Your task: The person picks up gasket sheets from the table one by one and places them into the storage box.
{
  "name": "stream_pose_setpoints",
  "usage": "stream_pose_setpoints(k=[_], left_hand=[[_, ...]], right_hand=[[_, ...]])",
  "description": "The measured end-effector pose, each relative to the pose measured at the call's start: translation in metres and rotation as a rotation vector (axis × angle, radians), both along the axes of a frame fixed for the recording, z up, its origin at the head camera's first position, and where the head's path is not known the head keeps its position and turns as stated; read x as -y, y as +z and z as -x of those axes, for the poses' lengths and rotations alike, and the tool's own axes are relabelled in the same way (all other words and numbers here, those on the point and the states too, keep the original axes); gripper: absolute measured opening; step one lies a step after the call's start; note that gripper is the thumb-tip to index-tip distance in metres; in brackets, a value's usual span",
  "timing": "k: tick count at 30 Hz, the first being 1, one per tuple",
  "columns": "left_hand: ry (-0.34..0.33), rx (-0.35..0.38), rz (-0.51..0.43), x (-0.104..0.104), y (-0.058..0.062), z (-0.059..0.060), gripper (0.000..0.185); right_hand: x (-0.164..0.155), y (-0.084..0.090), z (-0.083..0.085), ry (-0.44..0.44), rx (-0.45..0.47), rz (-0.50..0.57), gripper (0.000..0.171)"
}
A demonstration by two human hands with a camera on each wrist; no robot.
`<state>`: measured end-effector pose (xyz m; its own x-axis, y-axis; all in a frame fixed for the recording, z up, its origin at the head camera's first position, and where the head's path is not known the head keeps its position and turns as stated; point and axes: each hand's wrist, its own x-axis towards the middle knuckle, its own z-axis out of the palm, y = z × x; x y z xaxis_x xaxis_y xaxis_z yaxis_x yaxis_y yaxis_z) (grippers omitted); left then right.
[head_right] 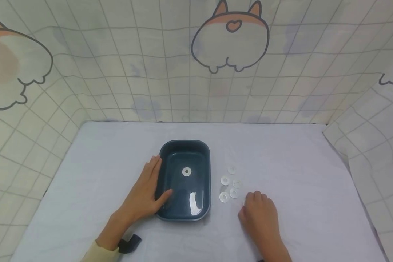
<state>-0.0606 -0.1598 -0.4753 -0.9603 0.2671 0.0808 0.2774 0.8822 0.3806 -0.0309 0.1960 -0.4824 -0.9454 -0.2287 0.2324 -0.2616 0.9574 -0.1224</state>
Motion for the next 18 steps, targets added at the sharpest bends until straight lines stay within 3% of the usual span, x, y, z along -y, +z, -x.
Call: stream_pose_setpoints(k=[10, 18], left_hand=[[0.021, -0.001, -0.006, 0.004, 0.0, -0.006, 0.106], [0.001, -0.029, -0.026, -0.003, -0.001, 0.001, 0.104]], right_hand=[[-0.001, 0.002, 0.003, -0.034, 0.077, 0.142, 0.013], [-0.008, 0.002, 0.011, -0.027, 0.1, 0.19, 0.013]])
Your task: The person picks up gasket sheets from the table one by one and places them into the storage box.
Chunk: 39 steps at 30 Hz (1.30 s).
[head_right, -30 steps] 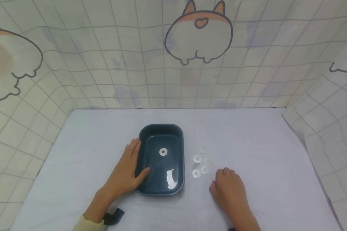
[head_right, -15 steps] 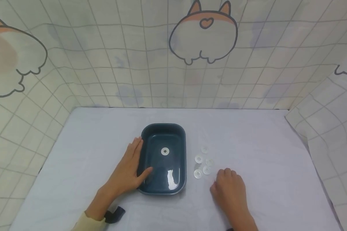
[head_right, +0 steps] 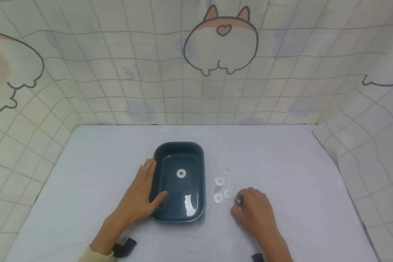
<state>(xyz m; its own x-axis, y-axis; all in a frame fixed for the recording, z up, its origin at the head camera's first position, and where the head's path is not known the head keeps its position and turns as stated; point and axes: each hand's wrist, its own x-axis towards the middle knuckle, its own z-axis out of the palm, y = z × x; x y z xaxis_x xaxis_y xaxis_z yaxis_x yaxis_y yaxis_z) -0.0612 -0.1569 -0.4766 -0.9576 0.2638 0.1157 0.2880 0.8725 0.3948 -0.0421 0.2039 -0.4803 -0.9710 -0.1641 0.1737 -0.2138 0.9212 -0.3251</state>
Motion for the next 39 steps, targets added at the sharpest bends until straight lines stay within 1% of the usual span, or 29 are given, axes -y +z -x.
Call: stream_pose_setpoints(k=[6, 12, 14, 19, 24, 27, 31, 34, 39], left_hand=[[-0.005, 0.018, -0.007, 0.001, 0.001, 0.001, 0.103], [-0.009, 0.022, 0.001, 0.002, 0.001, -0.001, 0.103], [-0.01, 0.029, 0.006, 0.003, 0.002, -0.002, 0.103], [-0.006, 0.037, 0.013, 0.005, 0.003, -0.002, 0.102], [-0.005, 0.024, 0.018, 0.004, 0.004, -0.001, 0.099], [-0.008, 0.014, 0.013, 0.001, 0.004, 0.0, 0.099], [-0.01, 0.021, 0.01, -0.001, 0.002, 0.0, 0.099], [-0.005, 0.032, 0.016, -0.001, 0.001, 0.0, 0.099], [-0.004, 0.026, 0.02, 0.0, 0.002, -0.001, 0.099]], right_hand=[[0.001, 0.001, 0.004, 0.009, 0.013, 0.024, 0.016], [0.004, 0.0, 0.002, -0.004, 0.07, 0.052, 0.019], [0.005, 0.0, 0.002, -0.006, 0.068, 0.06, 0.018], [0.009, 0.001, 0.006, 0.01, 0.026, 0.068, 0.017], [0.011, 0.007, 0.011, 0.044, 0.006, 0.077, 0.015], [0.011, 0.012, 0.013, 0.057, 0.007, 0.086, 0.013], [0.012, 0.018, 0.015, 0.058, 0.02, 0.1, 0.015], [0.015, 0.02, 0.017, 0.059, 0.029, 0.11, 0.016], [0.019, 0.022, 0.019, 0.076, 0.028, 0.115, 0.013]])
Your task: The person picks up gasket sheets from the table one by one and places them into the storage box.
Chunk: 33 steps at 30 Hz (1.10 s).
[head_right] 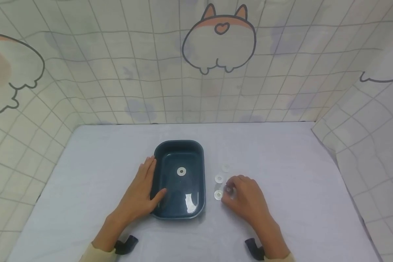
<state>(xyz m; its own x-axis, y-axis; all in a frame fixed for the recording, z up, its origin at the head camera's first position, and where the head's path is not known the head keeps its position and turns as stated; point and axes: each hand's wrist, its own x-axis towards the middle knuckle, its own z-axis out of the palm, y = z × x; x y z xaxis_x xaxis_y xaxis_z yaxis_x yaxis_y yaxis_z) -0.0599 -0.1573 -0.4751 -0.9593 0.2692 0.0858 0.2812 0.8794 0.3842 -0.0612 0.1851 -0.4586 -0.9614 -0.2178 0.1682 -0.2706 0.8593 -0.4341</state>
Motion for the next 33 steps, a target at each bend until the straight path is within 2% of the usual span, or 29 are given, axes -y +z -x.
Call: stream_pose_setpoints(k=[5, 12, 19, 33], left_hand=[[-0.015, -0.016, -0.014, -0.001, 0.001, 0.001, 0.097], [-0.017, -0.027, -0.009, -0.002, -0.002, -0.002, 0.099], [-0.004, -0.026, -0.012, 0.001, 0.0, 0.0, 0.099], [-0.004, -0.01, -0.008, 0.001, 0.0, -0.001, 0.099]], right_hand=[[0.0, 0.002, 0.003, 0.007, 0.003, -0.004, 0.014], [0.003, 0.006, 0.002, 0.02, 0.067, 0.012, 0.015], [0.007, 0.014, 0.011, 0.068, 0.027, 0.022, 0.018], [0.016, 0.021, 0.021, 0.127, 0.027, 0.031, 0.017]])
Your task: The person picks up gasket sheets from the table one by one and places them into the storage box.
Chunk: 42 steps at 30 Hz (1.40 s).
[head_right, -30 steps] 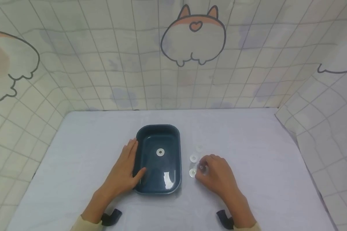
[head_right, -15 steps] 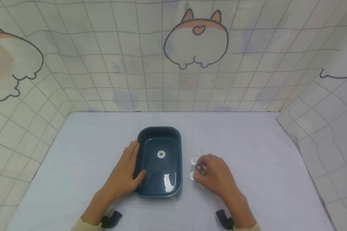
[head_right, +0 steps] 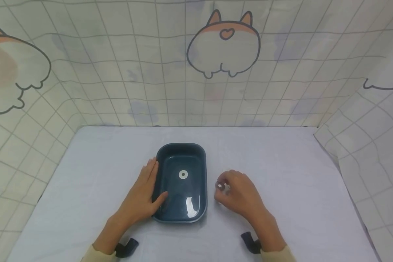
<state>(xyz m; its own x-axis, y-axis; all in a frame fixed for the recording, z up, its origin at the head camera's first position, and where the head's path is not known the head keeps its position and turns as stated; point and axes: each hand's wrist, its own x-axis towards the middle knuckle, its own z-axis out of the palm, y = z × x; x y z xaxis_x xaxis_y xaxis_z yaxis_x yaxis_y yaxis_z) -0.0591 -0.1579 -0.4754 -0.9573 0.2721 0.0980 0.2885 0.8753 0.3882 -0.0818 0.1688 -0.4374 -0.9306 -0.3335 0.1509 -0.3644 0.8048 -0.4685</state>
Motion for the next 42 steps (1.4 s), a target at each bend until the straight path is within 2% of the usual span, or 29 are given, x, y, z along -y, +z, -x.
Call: stream_pose_setpoints(k=[6, 22, 29, 42], left_hand=[[0.0, 0.0, 0.004, 0.0, 0.0, 0.0, 0.099], [-0.007, -0.014, 0.012, 0.0, 0.001, 0.001, 0.097], [-0.005, -0.003, 0.009, 0.0, 0.002, 0.0, 0.098], [-0.005, -0.007, 0.005, 0.001, 0.003, 0.0, 0.098]], right_hand=[[0.003, 0.005, 0.004, 0.019, -0.014, -0.006, 0.016], [0.018, 0.019, 0.016, 0.031, 0.018, 0.002, 0.022], [0.026, 0.025, 0.022, 0.043, 0.013, -0.027, 0.023], [0.037, 0.031, 0.031, 0.107, 0.025, -0.021, 0.024]])
